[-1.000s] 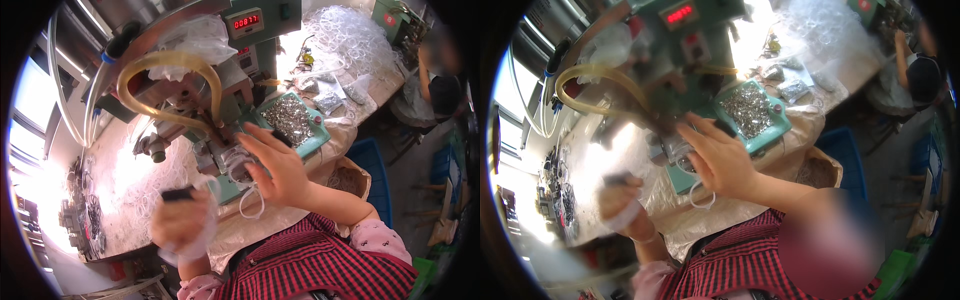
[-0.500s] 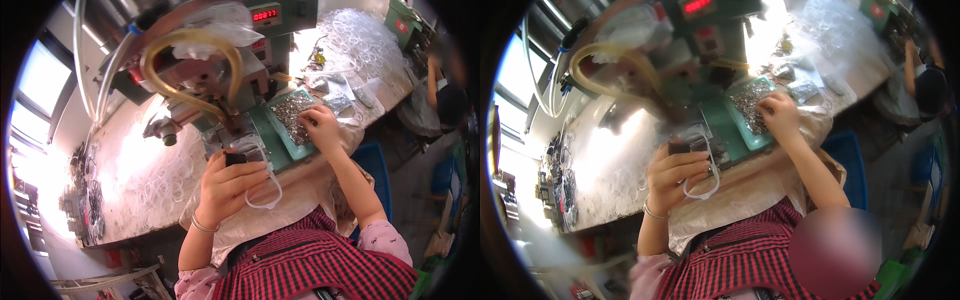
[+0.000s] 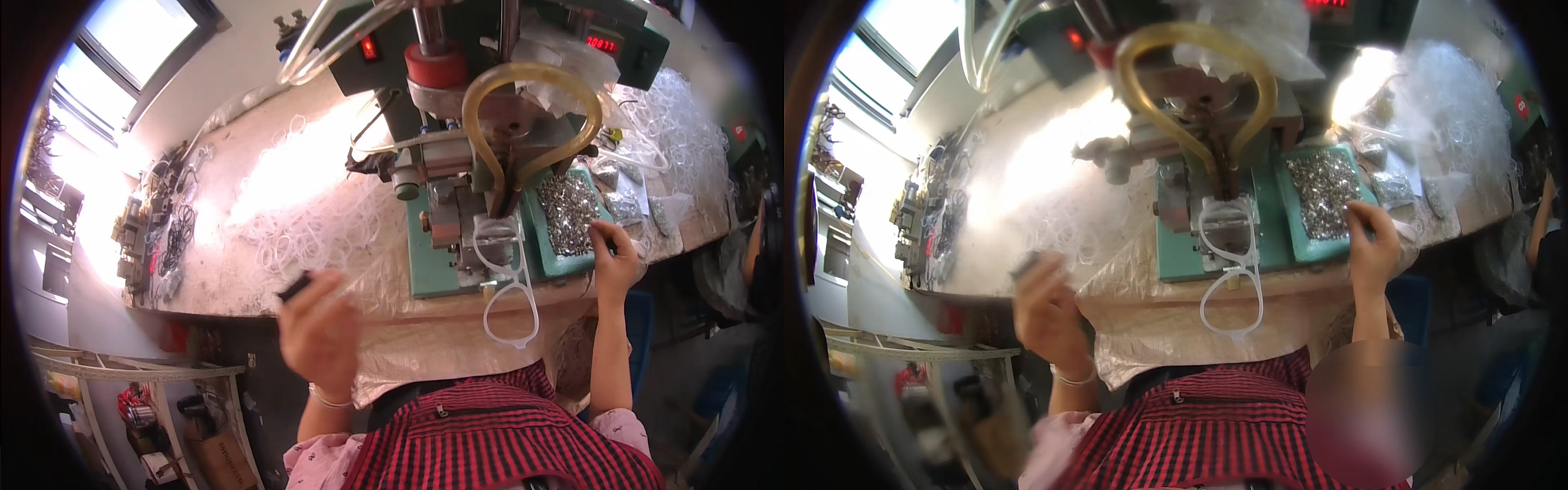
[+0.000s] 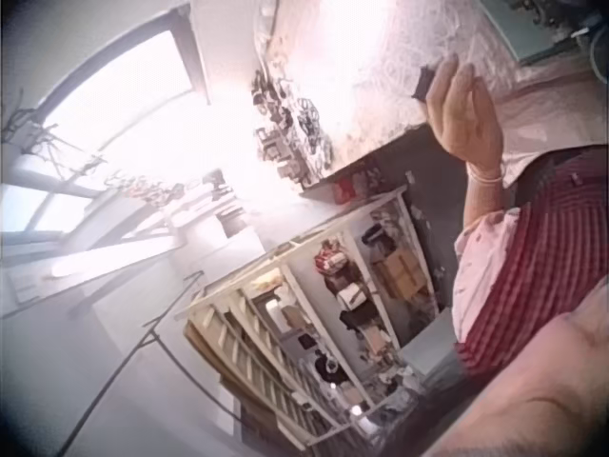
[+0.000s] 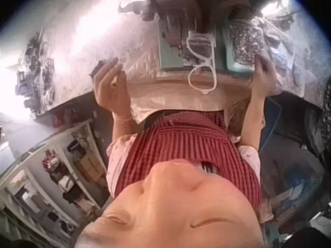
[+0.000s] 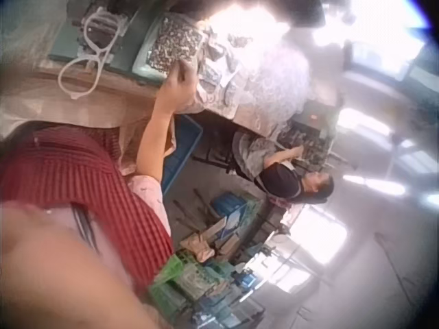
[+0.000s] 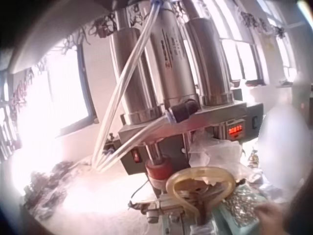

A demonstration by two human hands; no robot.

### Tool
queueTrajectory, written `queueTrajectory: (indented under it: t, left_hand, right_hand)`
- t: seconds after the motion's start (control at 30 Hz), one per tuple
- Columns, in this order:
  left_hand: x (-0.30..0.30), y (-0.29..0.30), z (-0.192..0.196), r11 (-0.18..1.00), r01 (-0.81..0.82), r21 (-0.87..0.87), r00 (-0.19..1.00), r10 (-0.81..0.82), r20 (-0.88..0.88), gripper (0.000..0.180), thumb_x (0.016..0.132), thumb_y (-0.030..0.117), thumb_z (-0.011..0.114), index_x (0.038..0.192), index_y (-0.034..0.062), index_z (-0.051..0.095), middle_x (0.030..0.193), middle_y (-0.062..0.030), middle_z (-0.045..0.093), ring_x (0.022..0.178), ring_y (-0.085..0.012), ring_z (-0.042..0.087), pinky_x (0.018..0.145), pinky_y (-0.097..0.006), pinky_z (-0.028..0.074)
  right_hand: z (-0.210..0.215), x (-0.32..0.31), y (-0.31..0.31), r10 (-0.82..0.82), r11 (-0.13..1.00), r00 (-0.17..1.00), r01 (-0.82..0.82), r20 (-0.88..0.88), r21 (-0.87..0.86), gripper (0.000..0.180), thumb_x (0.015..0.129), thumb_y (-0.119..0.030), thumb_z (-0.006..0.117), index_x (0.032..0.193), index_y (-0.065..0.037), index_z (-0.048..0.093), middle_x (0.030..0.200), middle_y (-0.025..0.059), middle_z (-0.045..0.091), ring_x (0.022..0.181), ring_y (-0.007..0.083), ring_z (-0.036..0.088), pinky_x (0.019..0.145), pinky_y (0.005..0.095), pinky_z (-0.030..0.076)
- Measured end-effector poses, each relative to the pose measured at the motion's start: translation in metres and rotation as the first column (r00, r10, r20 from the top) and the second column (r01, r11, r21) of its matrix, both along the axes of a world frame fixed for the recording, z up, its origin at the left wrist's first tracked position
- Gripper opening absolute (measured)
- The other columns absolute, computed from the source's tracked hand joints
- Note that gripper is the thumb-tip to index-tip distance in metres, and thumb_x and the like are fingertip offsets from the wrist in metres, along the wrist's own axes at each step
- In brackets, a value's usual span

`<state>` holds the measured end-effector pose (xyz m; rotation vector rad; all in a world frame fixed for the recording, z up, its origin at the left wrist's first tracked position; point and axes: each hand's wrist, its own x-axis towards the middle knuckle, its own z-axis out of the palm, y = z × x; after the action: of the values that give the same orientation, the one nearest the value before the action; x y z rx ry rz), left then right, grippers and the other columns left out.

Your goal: The person repeatedly picks up small clear plastic rings and places them into a green tray on a machine. They then use a handheld tool to press or secure the rings in place. The person continues this repetitive assembly process throughout the clip.

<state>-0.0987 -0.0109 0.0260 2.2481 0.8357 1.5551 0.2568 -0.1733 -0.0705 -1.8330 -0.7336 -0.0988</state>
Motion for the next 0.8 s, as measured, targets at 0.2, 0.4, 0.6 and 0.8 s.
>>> queueTrajectory:
  t: [0.2,0.4,0.6,0.8]
  left_hand:
    - [0.013,0.109,0.018,0.968,-0.134,0.213,0.823,0.228,-0.52,0.024,0.078,0.02,0.086,0.098,0.0103,0.077,0.137,-0.0119,0.062,0.133,-0.0366,0.05,0.115,-0.049,0.034]
    - [0.017,0.192,-0.071,0.978,-0.21,0.018,0.77,0.177,-0.613,0.021,0.079,0.023,0.085,0.086,0.0081,0.072,0.14,-0.0164,0.06,0.137,-0.0372,0.048,0.118,-0.05,0.033]
    - [-0.006,0.105,-0.012,0.91,-0.035,-0.414,0.948,0.161,0.276,0.012,0.099,0.007,0.062,0.091,-0.0018,0.065,0.115,-0.0178,0.071,0.104,-0.0221,0.069,0.092,-0.031,0.057]
    - [0.022,0.086,-0.007,0.907,0.244,-0.342,0.944,-0.141,0.298,0.014,0.101,0.005,0.059,0.088,-0.0011,0.059,0.093,-0.0179,0.073,0.09,-0.0236,0.071,0.087,-0.034,0.058]
  right_hand:
    - [0.037,-0.019,0.036,0.203,0.974,0.979,-0.2,-0.018,0.111,0.017,0.087,-0.001,0.073,0.103,-0.005,0.077,0.093,0.0039,0.074,0.084,0.0119,0.067,0.078,0.0252,0.051]
    - [0.029,-0.02,0.023,0.149,0.989,0.985,-0.148,0.09,-0.021,0.016,0.084,0.001,0.074,0.099,-0.004,0.077,0.09,0.0091,0.073,0.088,0.0206,0.068,0.081,0.0289,0.051]
    - [0.004,-0.012,-0.07,-0.104,0.99,0.987,0.115,0.125,-0.084,0.016,0.082,0.005,0.072,0.096,-0.002,0.075,0.092,0.0101,0.07,0.088,0.0224,0.067,0.081,0.0309,0.051]
    - [0.061,-0.044,0.008,0.456,0.883,0.889,-0.445,-0.046,0.153,0.018,0.081,0.005,0.071,0.099,0.0,0.074,0.091,0.0088,0.069,0.088,0.0196,0.067,0.081,0.0295,0.051]
